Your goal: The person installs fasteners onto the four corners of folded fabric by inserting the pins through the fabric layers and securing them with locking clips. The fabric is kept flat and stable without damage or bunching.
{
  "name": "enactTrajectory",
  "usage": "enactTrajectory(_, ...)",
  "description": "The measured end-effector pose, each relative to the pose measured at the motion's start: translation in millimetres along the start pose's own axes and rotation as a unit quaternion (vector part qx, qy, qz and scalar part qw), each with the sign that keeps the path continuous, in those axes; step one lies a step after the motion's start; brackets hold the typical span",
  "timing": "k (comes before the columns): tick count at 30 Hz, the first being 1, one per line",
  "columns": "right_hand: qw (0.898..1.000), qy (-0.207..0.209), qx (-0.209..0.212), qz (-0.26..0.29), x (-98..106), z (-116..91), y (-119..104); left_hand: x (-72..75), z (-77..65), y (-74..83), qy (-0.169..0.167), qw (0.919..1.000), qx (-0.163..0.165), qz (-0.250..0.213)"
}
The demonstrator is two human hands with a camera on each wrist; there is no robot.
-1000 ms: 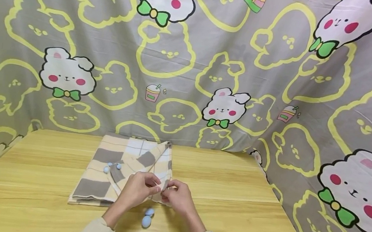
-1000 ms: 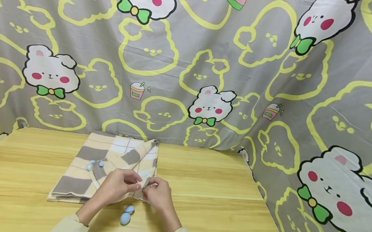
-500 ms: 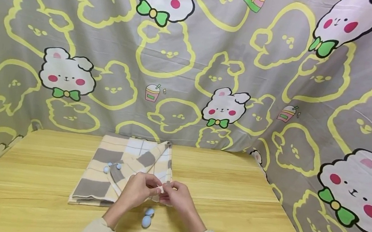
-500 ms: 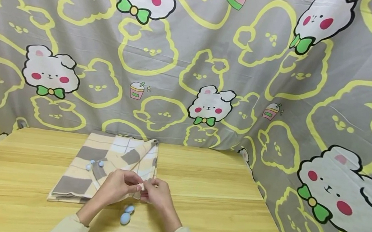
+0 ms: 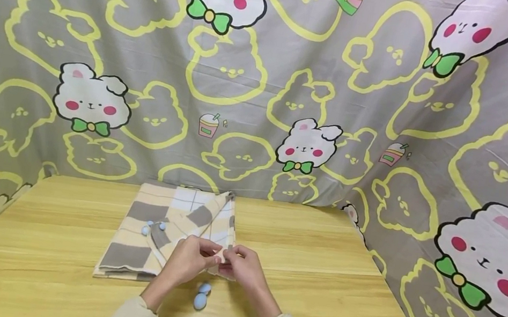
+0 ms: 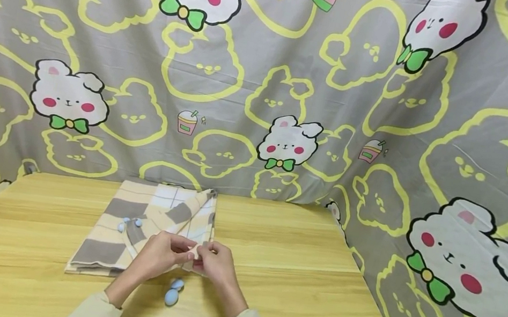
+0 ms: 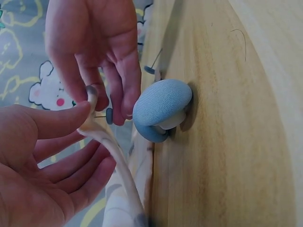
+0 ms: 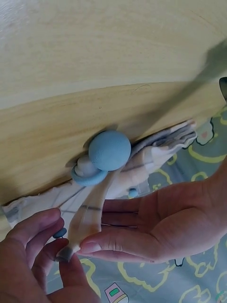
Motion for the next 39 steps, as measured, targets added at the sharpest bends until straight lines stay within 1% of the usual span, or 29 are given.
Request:
enactTrajectory(8,1.000,0.011,-0.011,0.010,0.0,-0.6,0.8,0.1,0.1,-1.1,-0.013,0.9998,0.008,0.012)
enactTrajectory(13,1.000,0.023,-0.009,0.016,-1.6,1.6,3.4,0.2,0.9,-2.2,-0.023,0.9995,0.009,0.019)
enactTrajectory(21,0.999,0.026,-0.017,0.018,-1.9,-0.8,2.5,0.2,0.7,-3.1,-0.027,0.9992,0.015,0.025)
enactTrajectory(30,1.000,0.030,-0.004,0.008,-2.1,2.5,5.5,0.6,0.5,-3.2,-0.030,0.9991,0.012,0.029)
enactTrajectory(39,0.999,0.032,-0.014,0.038,-2.8,-1.9,4.1,-0.3,0.3,-3.7,-0.032,0.9990,0.007,0.031)
Point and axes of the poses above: each hand's wrist, its own z-axis towards the middle knuckle, its own x-axis out of the back of the hand, y = z × x, the point moved 2 cm from there along z, towards the middle knuckle, and after that the axes turned 1 degree about z, right-handed, at the moved point
